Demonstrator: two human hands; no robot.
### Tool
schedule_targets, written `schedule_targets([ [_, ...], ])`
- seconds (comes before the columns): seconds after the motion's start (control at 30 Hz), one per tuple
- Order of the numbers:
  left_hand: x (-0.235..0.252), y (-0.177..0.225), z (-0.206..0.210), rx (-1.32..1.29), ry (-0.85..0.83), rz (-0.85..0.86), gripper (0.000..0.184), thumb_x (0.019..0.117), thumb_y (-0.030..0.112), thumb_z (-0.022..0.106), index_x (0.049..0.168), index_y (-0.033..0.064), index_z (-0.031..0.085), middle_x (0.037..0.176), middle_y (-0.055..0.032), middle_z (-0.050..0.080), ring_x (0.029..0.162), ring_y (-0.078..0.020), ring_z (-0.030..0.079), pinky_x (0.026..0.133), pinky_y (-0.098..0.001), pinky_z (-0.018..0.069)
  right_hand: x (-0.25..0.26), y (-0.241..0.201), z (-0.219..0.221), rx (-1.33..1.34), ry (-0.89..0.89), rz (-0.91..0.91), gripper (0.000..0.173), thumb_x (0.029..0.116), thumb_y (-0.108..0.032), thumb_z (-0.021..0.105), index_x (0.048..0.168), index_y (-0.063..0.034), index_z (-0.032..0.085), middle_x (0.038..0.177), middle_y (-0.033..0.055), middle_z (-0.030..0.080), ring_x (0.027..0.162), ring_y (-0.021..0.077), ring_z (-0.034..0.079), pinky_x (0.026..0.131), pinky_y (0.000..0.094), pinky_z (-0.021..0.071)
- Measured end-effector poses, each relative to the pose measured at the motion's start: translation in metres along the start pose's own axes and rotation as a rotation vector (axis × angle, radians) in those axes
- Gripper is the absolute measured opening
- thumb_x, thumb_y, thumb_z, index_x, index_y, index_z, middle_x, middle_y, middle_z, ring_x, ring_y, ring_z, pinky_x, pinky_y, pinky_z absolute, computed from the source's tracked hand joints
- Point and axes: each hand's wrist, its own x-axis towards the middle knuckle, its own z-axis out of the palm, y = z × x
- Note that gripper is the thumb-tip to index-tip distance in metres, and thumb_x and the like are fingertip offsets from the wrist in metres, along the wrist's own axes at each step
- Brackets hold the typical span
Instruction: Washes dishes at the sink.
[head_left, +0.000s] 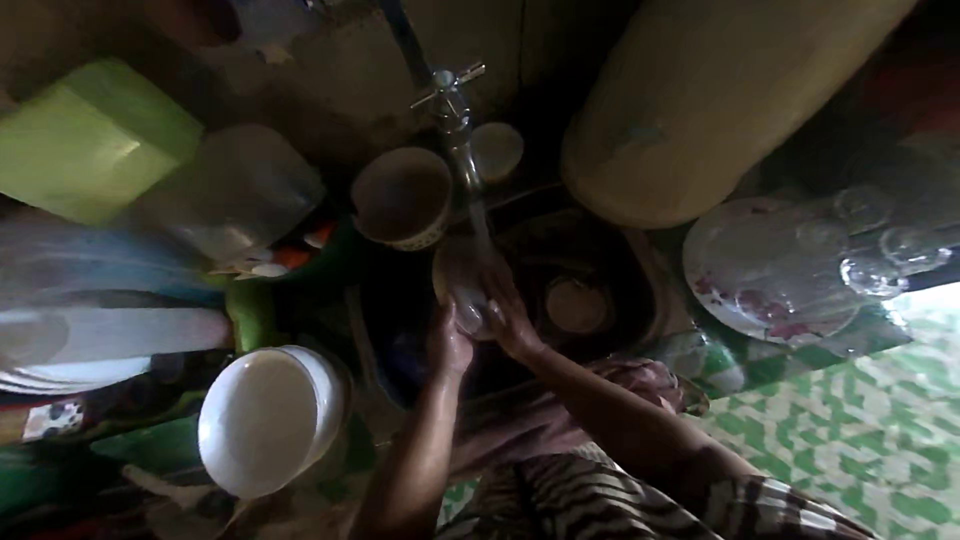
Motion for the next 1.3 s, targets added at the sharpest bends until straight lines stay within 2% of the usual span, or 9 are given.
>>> schedule_targets([
  [0.07,-0.010,-0.007,-0.015,0.317,-0.133,0.059,0.038,0.1071,0.015,0.043,0.135,-0.0082,0.052,0.121,-0.0158,0.065,0.110,-0.0162,0.065,0.100,-0.0371,0.0547,0.013,0.000,-0.009,0.330,0.032,0.250,0.056,0.1127,-0.030,0.027,0.162,-0.0036,0.025,0.169,0.0170,0.020,0.156,0.0280,0.021,0.127,0.0465,0.0206],
  [0.13,-0.020,-0.002,-0.021,0.751,-0.239,0.061,0.031,0.1042,0.019,0.057,0.118,-0.0076,0.065,0.104,-0.0131,0.069,0.096,-0.0130,0.066,0.092,-0.0332,0.0547,0.033,-0.004,-0.016,0.648,0.104,0.518,0.060,0.1112,-0.049,0.025,0.156,-0.0123,0.039,0.154,0.0092,0.048,0.139,0.0186,0.048,0.113,0.0408,0.0418],
  [0.23,-0.014,-0.006,-0.038,1.149,-0.499,0.047,0.045,0.1055,0.028,0.058,0.142,0.0019,0.058,0.136,-0.0187,0.064,0.125,-0.0263,0.062,0.111,-0.0432,0.0467,0.061,0.006,-0.032,0.742,0.035,0.684,0.059,0.1068,-0.058,0.035,0.136,-0.0113,0.055,0.114,0.0106,0.066,0.096,0.0199,0.065,0.081,0.0402,0.0572],
  [0.33,0.006,-0.022,-0.055,1.422,-0.715,0.071,0.054,0.1086,0.032,0.050,0.159,0.0149,0.040,0.165,-0.0091,0.037,0.151,-0.0267,0.037,0.124,-0.0469,0.0293,0.075,0.018,-0.035,0.480,-0.067,0.739,0.043,0.1066,-0.035,0.054,0.142,-0.0101,0.054,0.129,0.0160,0.063,0.111,0.0270,0.063,0.092,0.0477,0.0544],
  [0.47,0.034,-0.039,-0.079,1.403,-0.680,0.132,0.051,0.1092,0.036,0.045,0.154,0.0129,0.048,0.163,-0.0115,0.040,0.153,-0.0309,0.031,0.125,-0.0543,0.0197,0.083,0.040,-0.024,0.159,-0.135,0.678,0.049,0.1044,-0.026,0.059,0.150,-0.0137,0.048,0.142,0.0208,0.057,0.124,0.0361,0.059,0.100,0.0576,0.0497],
  [0.57,0.053,-0.033,-0.071,1.571,-0.434,-0.019,0.048,0.1030,0.020,0.056,0.148,0.0056,0.052,0.152,-0.0200,0.050,0.144,-0.0389,0.042,0.118,-0.0588,0.0333,0.078,0.042,-0.009,0.195,-0.087,0.679,0.047,0.1073,-0.024,0.054,0.151,-0.0084,0.046,0.141,0.0226,0.056,0.125,0.0355,0.057,0.102,0.0550,0.0492],
  [0.7,0.085,-0.061,-0.047,1.492,-0.137,-0.177,0.050,0.1008,0.042,0.060,0.135,0.0057,0.064,0.137,-0.0233,0.061,0.130,-0.0436,0.055,0.107,-0.0652,0.0421,0.077,0.043,0.006,0.297,-0.010,0.678,0.046,0.1057,-0.014,0.055,0.149,-0.0028,0.045,0.139,0.0239,0.056,0.122,0.0336,0.058,0.100,0.0507,0.0512],
  [1.13,0.101,-0.076,-0.035,1.471,-0.457,0.164,0.051,0.1040,0.035,0.058,0.148,0.0086,0.054,0.156,-0.0181,0.047,0.147,-0.0383,0.039,0.123,-0.0588,0.0251,0.068,0.028,0.014,0.254,0.123,0.662,0.045,0.1066,-0.011,0.053,0.150,-0.0059,0.044,0.137,0.0231,0.057,0.117,0.0320,0.061,0.095,0.0496,0.0527],
  [1.3,0.102,-0.068,-0.046,1.624,-0.337,0.084,0.059,0.0999,0.044,0.060,0.149,0.0127,0.052,0.146,-0.0207,0.055,0.136,-0.0428,0.050,0.109,-0.0652,0.0403,0.069,0.035,0.012,0.243,0.156,0.557,0.048,0.1063,-0.013,0.053,0.153,-0.0084,0.042,0.143,0.0210,0.055,0.126,0.0319,0.058,0.102,0.0514,0.0514],
])
